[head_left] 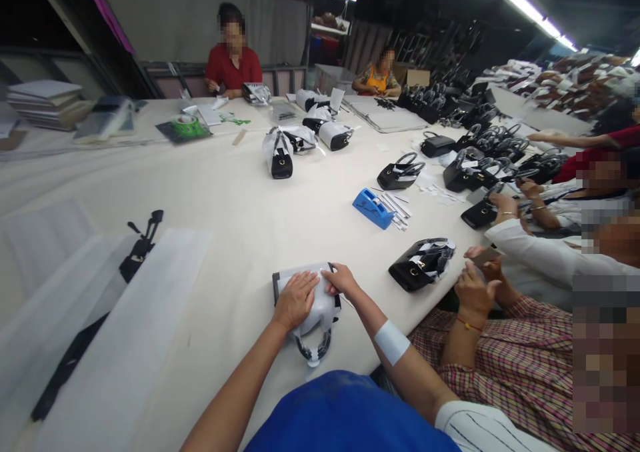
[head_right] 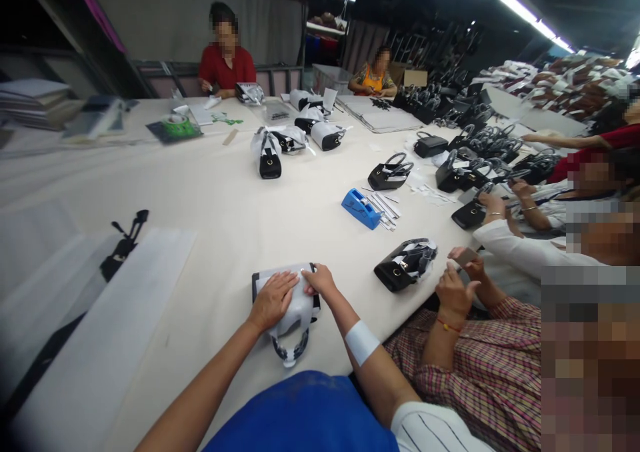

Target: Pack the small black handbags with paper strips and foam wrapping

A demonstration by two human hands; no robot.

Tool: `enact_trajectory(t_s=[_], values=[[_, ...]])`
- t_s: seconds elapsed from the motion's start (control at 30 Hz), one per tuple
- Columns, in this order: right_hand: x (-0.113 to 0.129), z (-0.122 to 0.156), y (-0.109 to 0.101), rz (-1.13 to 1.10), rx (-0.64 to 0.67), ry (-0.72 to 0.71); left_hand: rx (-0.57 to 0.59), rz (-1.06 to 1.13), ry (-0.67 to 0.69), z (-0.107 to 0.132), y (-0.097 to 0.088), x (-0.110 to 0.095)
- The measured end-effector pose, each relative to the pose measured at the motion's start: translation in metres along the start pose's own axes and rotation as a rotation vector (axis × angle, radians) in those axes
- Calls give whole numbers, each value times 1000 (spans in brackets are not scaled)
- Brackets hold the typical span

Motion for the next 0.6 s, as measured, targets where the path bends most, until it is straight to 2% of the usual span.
enact_trajectory(t_s=[0.1, 0.3, 0.37, 0.4, 0.47, 0.53, 0.6], values=[[-11, 4, 5, -22, 19, -29, 3, -1, 0, 0, 0, 0], [-30, 19, 10, 20, -56, -63, -3, -9, 16, 1, 1, -1], [-30, 28, 6, 100, -126, -84, -4, -14, 18, 2, 1, -1], [-28, 33, 2, 157, -201, -111, -6, -13, 19, 2, 2, -1], [-19, 47, -8, 270, -404, -234, -12, -8, 23, 2, 2, 0], [-7, 60, -12, 349, -564, -453, -17, -3, 24, 2, 2, 1], [3, 66, -7, 409, -588, -693, -19, -4, 19, 2, 2, 1]])
Point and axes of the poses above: each hand's wrist, its own z-axis away from the middle knuckle, its own y-axis out of the palm, x = y × z, the point moved 5 cm from there along -z, towards the middle knuckle, and after that the axes turned 10 degrees about z, right-handed, at the moved point
